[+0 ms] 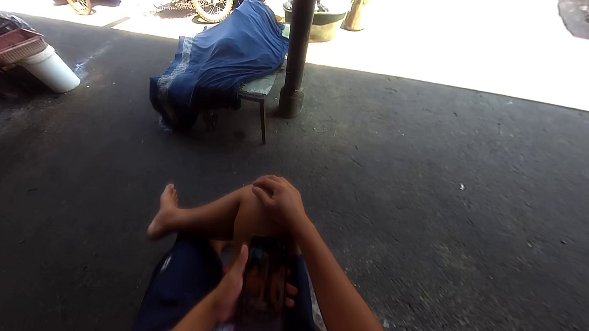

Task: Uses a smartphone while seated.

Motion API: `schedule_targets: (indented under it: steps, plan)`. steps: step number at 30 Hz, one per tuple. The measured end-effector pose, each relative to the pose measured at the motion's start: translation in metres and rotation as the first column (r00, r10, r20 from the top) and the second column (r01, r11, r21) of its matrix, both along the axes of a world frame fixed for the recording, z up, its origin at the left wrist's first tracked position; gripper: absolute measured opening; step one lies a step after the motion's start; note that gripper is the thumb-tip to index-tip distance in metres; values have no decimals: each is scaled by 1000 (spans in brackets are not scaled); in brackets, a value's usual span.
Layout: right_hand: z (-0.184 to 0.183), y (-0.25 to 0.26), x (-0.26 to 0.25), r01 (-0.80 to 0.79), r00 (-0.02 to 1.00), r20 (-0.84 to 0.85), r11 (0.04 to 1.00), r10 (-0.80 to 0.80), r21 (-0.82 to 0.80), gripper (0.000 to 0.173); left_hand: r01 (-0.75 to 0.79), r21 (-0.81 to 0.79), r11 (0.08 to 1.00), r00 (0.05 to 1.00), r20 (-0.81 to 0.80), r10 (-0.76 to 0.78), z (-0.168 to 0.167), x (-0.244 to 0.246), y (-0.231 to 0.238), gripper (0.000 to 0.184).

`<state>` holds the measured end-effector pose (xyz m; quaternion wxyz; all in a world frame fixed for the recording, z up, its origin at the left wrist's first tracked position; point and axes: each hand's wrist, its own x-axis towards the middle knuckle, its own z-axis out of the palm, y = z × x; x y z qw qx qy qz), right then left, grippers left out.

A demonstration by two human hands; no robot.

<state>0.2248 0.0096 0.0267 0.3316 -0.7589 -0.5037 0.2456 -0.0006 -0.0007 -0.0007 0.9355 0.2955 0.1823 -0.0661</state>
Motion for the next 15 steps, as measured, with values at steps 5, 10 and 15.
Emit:
schedule_targets:
  steps: [5,10,15]
  plan:
    - [1,0,0,-7,1000,-11,1000,7,-10,36,-4,-8,1000,1000,12,4,-1,1,0,94]
    - [2,0,0,-9,1000,-16,1000,9,-19,36,-8,-10,1000,1000,-7,8,-2,0,1,95]
    - [1,1,1,-13,1000,-12,1000,13,-16,36,-11,0,1000,1000,-2,11,-3,0,1,97]
